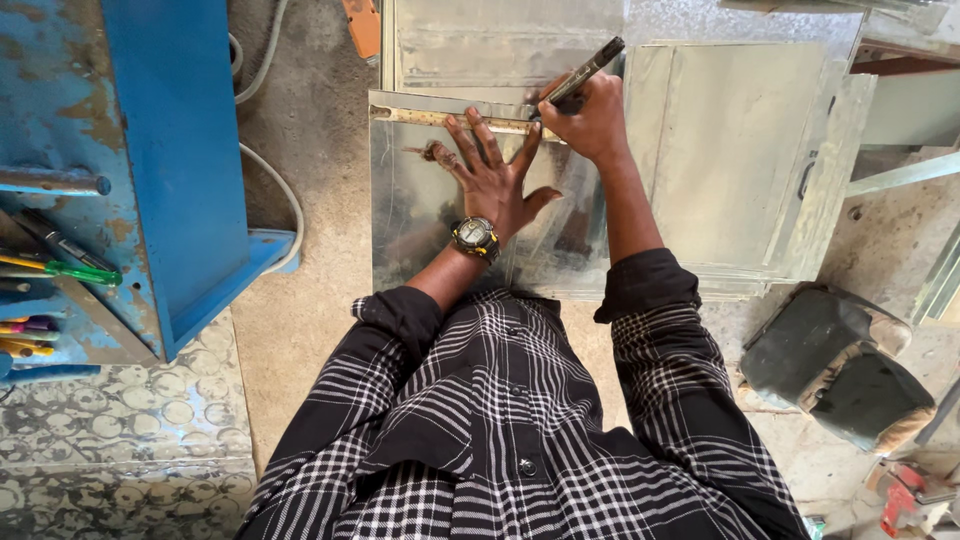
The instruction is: The person measures and marks lines on multiple rectangular metal sheets using a metal ruler and a black marker. They repeatedly place the ruler on each sheet, draw a line, then move to the next sheet in a stack.
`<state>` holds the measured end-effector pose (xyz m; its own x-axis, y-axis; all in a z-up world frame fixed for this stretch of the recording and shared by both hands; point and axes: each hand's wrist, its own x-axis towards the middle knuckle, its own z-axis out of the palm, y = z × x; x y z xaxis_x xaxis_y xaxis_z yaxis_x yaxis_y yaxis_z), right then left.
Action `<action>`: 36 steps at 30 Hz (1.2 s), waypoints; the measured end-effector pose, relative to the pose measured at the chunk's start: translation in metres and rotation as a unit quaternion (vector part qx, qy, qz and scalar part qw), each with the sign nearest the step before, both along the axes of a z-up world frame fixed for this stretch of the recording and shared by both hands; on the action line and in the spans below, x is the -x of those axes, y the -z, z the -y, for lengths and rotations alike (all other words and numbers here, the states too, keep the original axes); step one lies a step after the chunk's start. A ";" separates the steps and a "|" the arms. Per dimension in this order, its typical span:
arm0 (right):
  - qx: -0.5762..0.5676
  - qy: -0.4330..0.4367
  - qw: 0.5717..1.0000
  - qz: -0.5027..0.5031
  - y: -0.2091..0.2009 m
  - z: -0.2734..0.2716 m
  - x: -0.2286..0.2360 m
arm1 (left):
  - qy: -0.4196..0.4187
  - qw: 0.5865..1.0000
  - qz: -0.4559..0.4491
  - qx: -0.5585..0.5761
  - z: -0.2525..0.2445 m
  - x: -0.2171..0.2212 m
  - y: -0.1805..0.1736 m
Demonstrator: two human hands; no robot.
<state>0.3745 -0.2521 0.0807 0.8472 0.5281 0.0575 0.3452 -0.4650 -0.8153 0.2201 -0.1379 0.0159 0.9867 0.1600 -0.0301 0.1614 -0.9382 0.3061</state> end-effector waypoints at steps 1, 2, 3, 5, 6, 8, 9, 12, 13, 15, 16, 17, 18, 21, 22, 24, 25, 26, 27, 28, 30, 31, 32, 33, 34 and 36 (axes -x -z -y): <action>-0.001 -0.001 1.000 0.000 0.000 0.000 0.000 | -0.001 1.000 0.003 -0.004 0.000 0.000 0.000; -0.002 -0.002 1.000 0.001 0.000 0.000 0.000 | -0.002 1.000 0.001 -0.007 0.000 0.000 0.000; -0.002 -0.003 1.000 0.001 -0.001 0.000 0.001 | -0.002 1.000 0.000 -0.010 0.000 -0.001 0.000; -0.002 -0.002 1.000 -0.005 -0.002 0.000 0.001 | -0.003 1.000 -0.006 -0.011 0.000 -0.001 0.000; -0.002 -0.002 1.000 -0.008 -0.002 0.000 0.001 | -0.002 1.000 -0.010 -0.009 0.000 -0.001 0.000; -0.002 0.004 1.000 -0.024 -0.003 -0.001 0.002 | -0.001 1.000 -0.013 -0.009 0.000 -0.001 -0.001; -0.002 0.007 0.999 -0.032 -0.003 -0.001 0.002 | -0.002 1.000 -0.012 -0.011 0.000 -0.001 -0.001; 0.003 -0.002 1.000 -0.005 -0.003 -0.002 0.001 | -0.001 1.000 0.002 -0.006 0.000 0.000 -0.001; 0.007 -0.004 1.000 -0.001 -0.002 -0.001 0.001 | -0.001 1.000 0.009 -0.003 0.000 0.000 -0.001; 0.013 -0.008 1.000 0.006 -0.001 0.000 0.001 | 0.001 1.000 0.026 0.000 -0.001 0.002 -0.003; 0.011 -0.008 1.000 0.005 0.000 0.000 0.001 | 0.002 0.999 0.035 0.001 -0.002 0.002 -0.003; 0.009 -0.008 1.000 0.005 0.000 0.000 0.001 | 0.003 0.999 0.036 0.006 -0.003 0.002 -0.004; 0.006 -0.008 1.000 0.004 0.001 0.000 0.001 | 0.004 0.999 0.036 0.011 -0.003 0.002 -0.004; 0.000 -0.006 1.000 -0.029 0.002 0.002 0.000 | 0.005 0.999 0.034 0.013 -0.003 0.002 -0.005; 0.003 -0.007 1.000 0.010 0.003 0.002 0.000 | 0.005 0.999 0.033 0.012 -0.003 0.001 -0.004; 0.011 -0.009 0.996 0.088 0.004 0.002 0.000 | 0.004 0.999 0.041 0.006 -0.003 0.002 -0.003; 0.012 -0.012 0.994 0.104 0.004 0.001 0.000 | 0.003 0.999 0.045 0.003 -0.002 0.002 -0.003; 0.013 -0.015 0.993 0.118 0.004 0.001 0.000 | 0.004 1.000 0.022 0.006 -0.002 0.001 -0.002; 0.014 -0.018 0.991 0.133 0.004 0.000 0.000 | 0.005 1.000 -0.002 0.008 -0.001 0.000 -0.001; 0.008 -0.017 0.995 0.100 0.003 0.000 0.000 | 0.006 1.000 -0.024 0.010 -0.001 -0.001 0.000; -0.004 -0.014 0.999 0.032 0.000 0.001 0.002 | 0.004 1.000 -0.008 -0.005 -0.002 -0.001 0.001; -0.002 -0.014 1.000 0.028 -0.001 0.001 0.002 | 0.003 1.000 -0.001 -0.011 -0.001 0.000 0.001; 0.000 -0.014 1.000 0.024 -0.001 0.001 0.003 | 0.002 1.000 0.004 -0.014 -0.001 0.000 0.001; 0.002 -0.014 1.000 0.020 -0.002 0.001 0.003 | 0.000 1.000 0.009 -0.017 -0.001 0.000 0.000; -0.003 -0.016 1.000 0.016 -0.002 0.001 0.002 | -0.002 1.000 0.013 -0.020 -0.001 0.000 0.000; -0.013 -0.022 1.000 0.007 -0.001 0.001 0.002 | 0.000 1.000 -0.006 -0.008 -0.001 -0.001 0.000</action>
<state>0.3729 -0.2531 0.0814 0.8218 0.5635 0.0838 0.3772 -0.4280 -0.8213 0.2209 -0.1367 0.0160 0.9864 0.1596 -0.0385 0.1639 -0.9432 0.2889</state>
